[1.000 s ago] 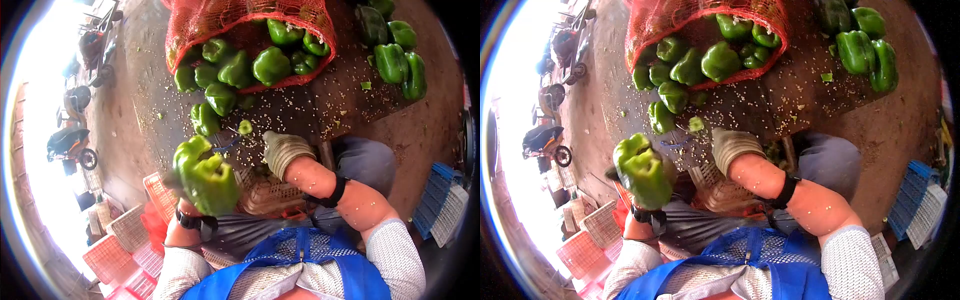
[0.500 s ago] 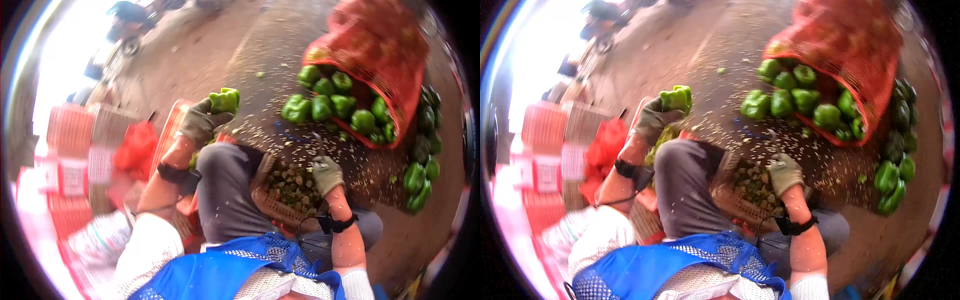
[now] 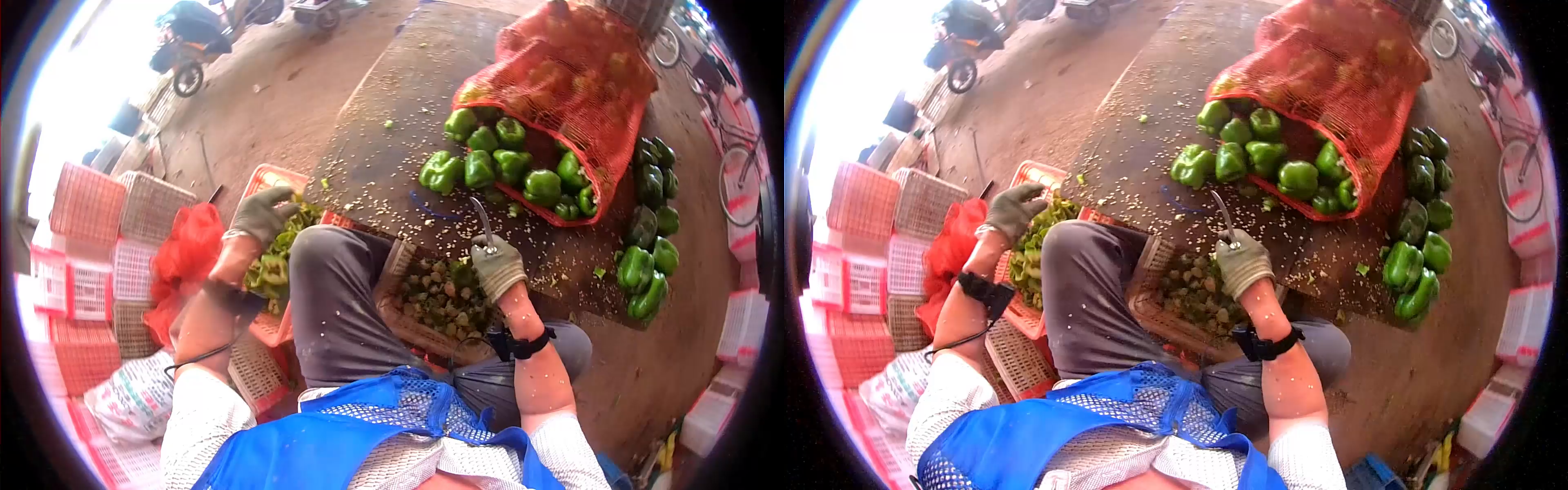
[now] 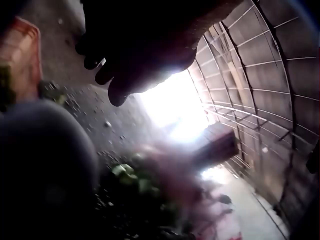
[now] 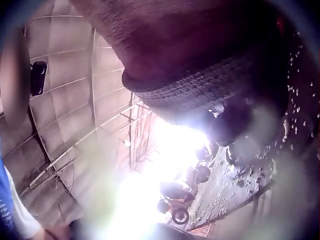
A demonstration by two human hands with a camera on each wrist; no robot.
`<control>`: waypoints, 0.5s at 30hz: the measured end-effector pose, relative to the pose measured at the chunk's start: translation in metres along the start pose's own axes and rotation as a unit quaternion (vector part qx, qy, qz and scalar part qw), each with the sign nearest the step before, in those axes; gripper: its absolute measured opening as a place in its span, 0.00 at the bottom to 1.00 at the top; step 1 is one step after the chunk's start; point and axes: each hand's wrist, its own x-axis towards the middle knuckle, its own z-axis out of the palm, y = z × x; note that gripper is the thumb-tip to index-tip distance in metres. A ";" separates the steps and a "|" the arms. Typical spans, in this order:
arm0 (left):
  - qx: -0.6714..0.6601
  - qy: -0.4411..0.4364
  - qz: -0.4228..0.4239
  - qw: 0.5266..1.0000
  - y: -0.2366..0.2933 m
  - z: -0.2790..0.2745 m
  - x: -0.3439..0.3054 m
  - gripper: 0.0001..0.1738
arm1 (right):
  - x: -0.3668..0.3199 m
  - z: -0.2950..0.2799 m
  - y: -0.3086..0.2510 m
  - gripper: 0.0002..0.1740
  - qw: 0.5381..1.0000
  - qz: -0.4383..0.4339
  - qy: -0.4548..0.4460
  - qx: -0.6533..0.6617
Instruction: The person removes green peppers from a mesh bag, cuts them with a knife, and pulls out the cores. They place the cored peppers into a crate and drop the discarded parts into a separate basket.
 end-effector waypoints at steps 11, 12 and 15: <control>0.221 -0.128 0.151 0.955 0.201 0.197 0.166 0.42 | 0.004 -0.028 -0.006 0.14 0.997 -0.027 0.076 -0.007; 0.209 -0.157 0.136 0.956 0.214 0.193 0.167 0.42 | 0.004 -0.028 -0.008 0.12 0.994 -0.029 0.090 0.056; 0.060 -0.197 0.081 0.975 0.216 0.185 0.169 0.34 | 0.008 -0.035 -0.017 0.13 0.996 0.044 0.051 0.061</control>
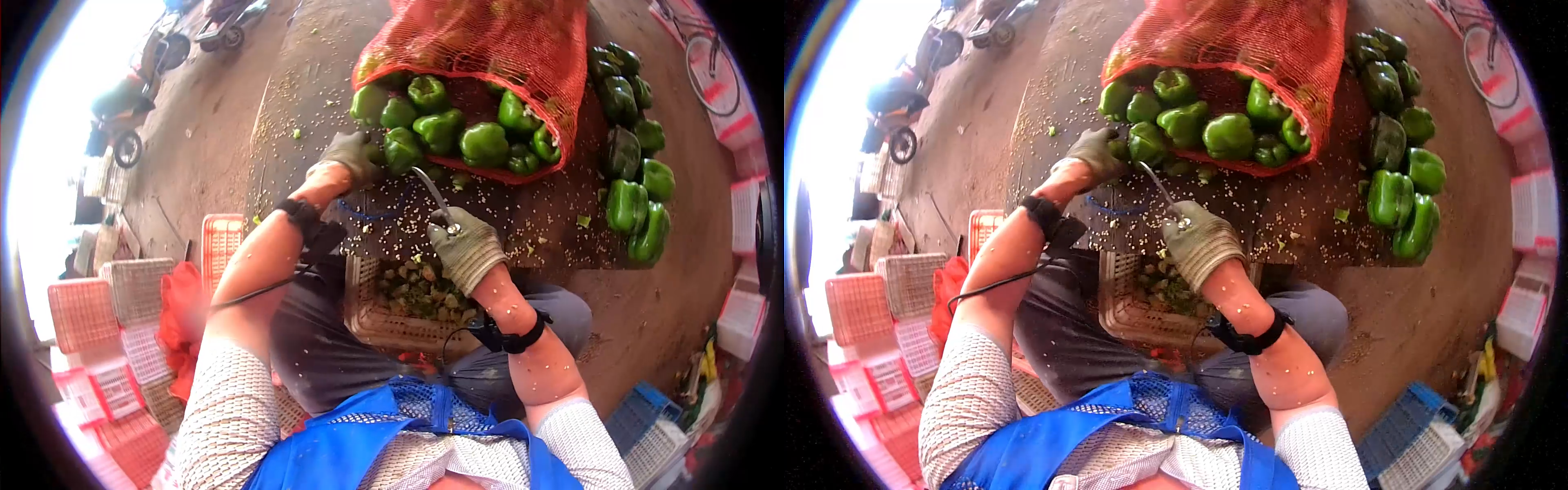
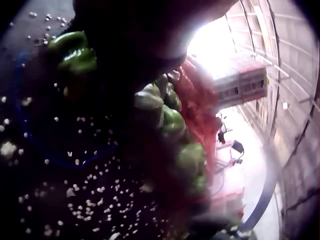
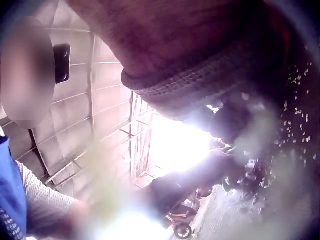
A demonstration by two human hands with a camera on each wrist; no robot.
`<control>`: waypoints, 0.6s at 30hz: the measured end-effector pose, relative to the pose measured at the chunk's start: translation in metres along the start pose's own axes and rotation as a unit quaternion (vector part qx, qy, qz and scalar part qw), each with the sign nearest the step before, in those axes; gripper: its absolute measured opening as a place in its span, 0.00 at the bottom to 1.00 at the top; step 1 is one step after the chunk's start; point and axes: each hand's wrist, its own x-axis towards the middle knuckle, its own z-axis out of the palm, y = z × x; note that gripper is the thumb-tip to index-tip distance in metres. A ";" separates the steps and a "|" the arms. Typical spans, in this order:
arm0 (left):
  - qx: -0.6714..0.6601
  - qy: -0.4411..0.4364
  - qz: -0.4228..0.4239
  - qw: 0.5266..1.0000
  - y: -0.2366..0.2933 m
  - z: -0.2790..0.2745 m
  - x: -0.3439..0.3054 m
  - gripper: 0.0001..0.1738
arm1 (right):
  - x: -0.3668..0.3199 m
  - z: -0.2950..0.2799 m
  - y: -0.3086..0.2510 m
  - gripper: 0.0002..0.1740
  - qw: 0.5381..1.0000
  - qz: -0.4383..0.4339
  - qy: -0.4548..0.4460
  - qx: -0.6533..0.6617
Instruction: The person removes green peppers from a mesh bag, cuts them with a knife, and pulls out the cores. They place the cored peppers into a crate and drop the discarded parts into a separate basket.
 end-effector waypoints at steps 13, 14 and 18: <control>-0.801 0.000 0.028 0.598 0.041 0.068 -0.123 0.35 | -0.007 -0.005 -0.002 0.17 0.966 -0.076 -0.019 0.246; -0.762 0.018 0.051 0.646 0.053 0.062 -0.127 0.36 | -0.008 -0.013 -0.002 0.17 0.962 -0.090 -0.007 0.259; -0.561 -0.066 0.116 0.817 0.055 0.030 -0.143 0.44 | -0.008 -0.027 -0.007 0.17 0.959 -0.119 0.011 0.258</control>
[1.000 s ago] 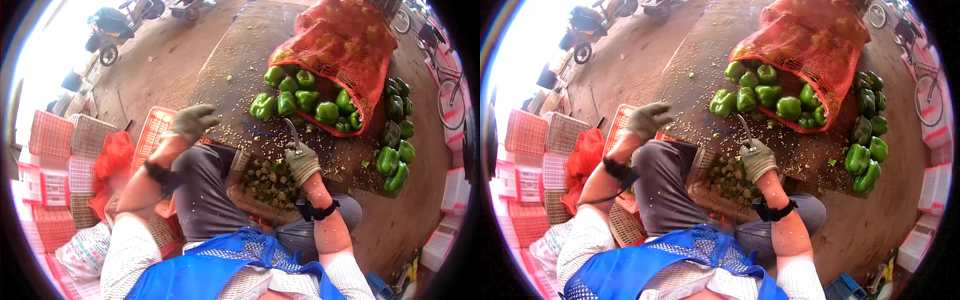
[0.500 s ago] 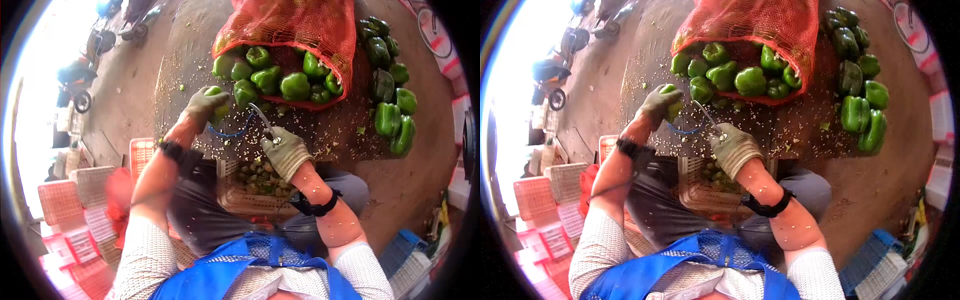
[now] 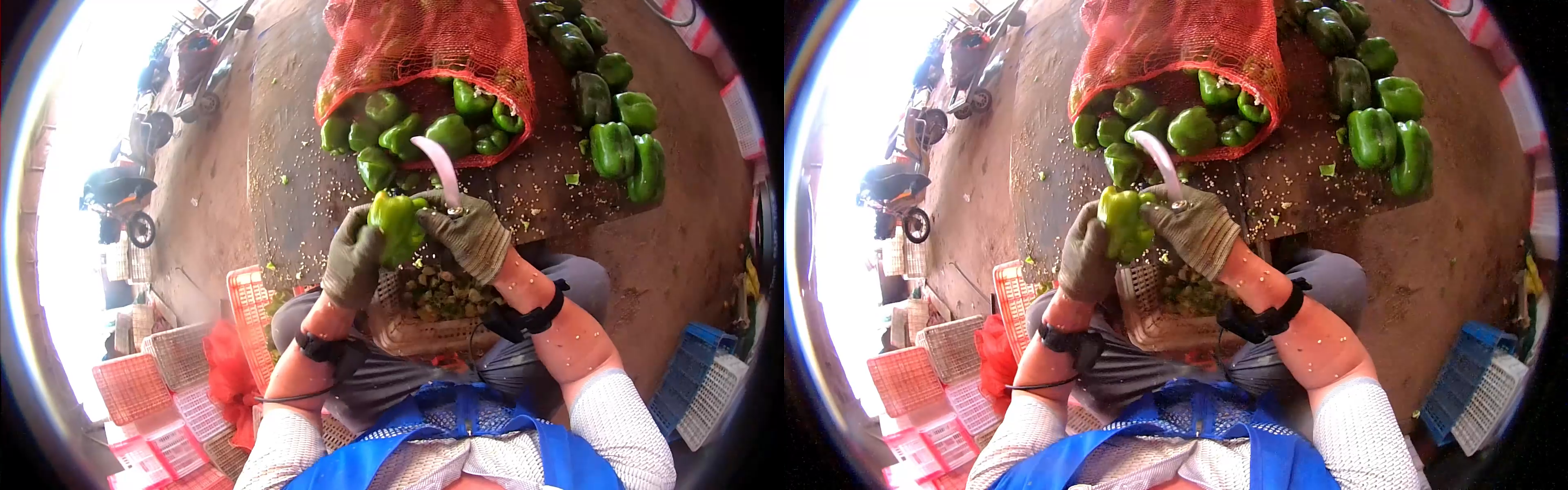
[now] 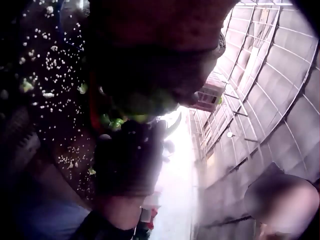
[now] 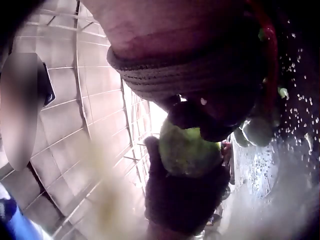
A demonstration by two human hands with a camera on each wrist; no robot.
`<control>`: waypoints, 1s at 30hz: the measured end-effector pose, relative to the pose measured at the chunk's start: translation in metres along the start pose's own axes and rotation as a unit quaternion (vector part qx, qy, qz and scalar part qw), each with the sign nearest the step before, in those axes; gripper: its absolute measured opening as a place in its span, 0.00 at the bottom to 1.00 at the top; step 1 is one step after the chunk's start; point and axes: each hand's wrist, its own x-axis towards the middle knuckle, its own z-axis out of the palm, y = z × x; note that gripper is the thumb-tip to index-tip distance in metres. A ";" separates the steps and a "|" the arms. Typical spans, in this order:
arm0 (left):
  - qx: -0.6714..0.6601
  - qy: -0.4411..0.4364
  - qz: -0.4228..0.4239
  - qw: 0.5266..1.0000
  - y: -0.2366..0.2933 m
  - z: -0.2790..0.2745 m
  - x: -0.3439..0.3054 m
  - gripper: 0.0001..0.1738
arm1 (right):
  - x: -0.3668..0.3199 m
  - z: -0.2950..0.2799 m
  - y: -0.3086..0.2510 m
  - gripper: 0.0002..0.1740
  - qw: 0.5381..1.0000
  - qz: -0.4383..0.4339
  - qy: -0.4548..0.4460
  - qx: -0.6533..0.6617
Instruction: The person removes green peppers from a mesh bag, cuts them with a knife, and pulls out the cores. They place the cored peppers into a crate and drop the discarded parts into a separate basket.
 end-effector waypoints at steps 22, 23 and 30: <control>0.604 -0.092 0.147 0.778 0.018 -0.037 0.026 0.22 | 0.011 0.016 0.028 0.16 0.952 0.120 -0.004 -0.283; 0.598 -0.100 0.129 0.784 0.017 -0.040 0.025 0.22 | 0.012 0.017 0.028 0.16 0.941 0.135 -0.013 -0.310; 0.414 -0.174 0.092 0.889 0.022 -0.058 0.019 0.22 | 0.015 0.024 0.038 0.12 0.900 0.121 -0.040 -0.416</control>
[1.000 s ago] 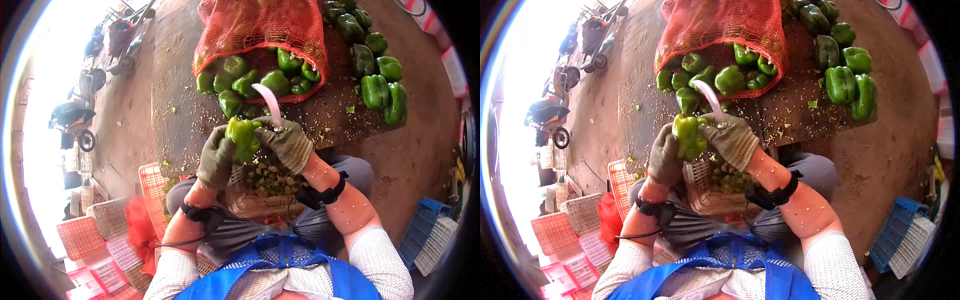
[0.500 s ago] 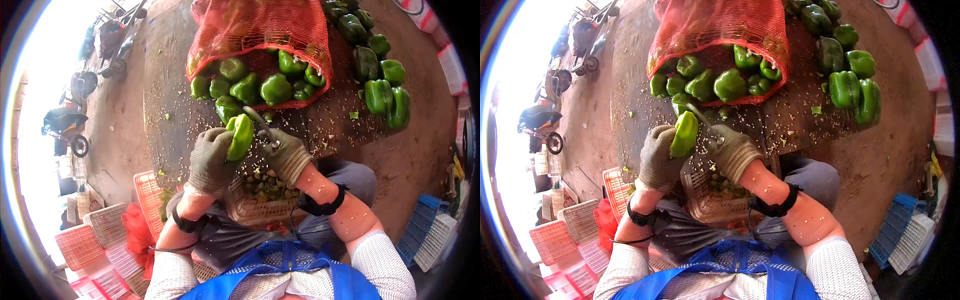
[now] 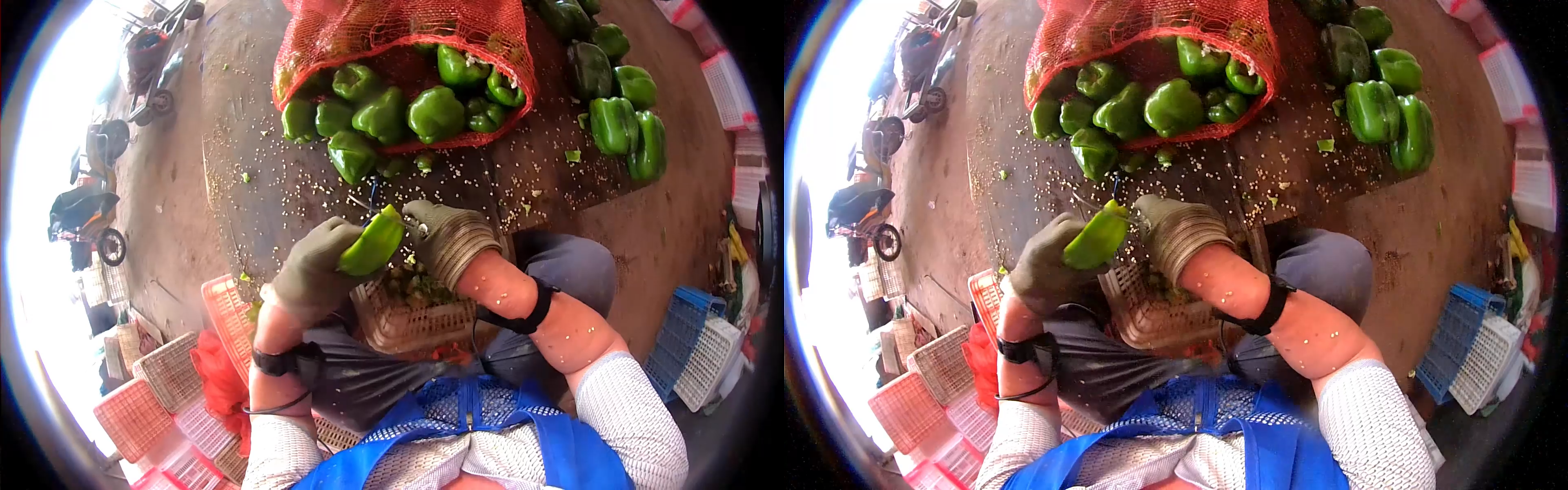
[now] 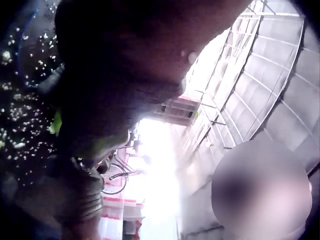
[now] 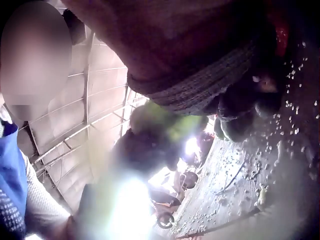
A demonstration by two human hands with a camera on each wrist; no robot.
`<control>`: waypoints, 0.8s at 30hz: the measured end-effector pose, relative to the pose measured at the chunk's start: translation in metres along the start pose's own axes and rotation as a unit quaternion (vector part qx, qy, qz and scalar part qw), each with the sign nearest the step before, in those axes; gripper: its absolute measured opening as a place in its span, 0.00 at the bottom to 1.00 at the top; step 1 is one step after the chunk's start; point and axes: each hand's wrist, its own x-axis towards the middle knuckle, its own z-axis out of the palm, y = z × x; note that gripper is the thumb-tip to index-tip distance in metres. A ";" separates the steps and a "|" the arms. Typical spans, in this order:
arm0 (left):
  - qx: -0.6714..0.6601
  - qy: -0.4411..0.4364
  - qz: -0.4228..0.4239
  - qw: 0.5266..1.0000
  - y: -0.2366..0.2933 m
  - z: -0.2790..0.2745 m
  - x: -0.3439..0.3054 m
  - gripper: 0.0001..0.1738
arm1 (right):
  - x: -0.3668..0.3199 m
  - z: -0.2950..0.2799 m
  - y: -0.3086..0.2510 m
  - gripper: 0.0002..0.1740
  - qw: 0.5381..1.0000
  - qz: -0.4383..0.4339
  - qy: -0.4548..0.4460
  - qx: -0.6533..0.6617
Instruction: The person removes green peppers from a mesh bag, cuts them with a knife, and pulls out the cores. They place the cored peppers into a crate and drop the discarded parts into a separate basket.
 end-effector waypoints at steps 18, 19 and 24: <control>0.283 0.074 0.126 0.948 0.020 0.014 0.010 0.20 | -0.006 -0.026 0.009 0.36 0.824 0.012 -0.112 0.555; 0.241 0.098 0.143 0.955 0.017 0.016 0.011 0.21 | -0.007 -0.027 0.008 0.37 0.826 0.012 -0.112 0.553; 0.011 0.169 0.143 0.975 -0.001 0.018 0.010 0.34 | -0.011 -0.042 -0.013 0.34 0.800 0.024 -0.109 0.589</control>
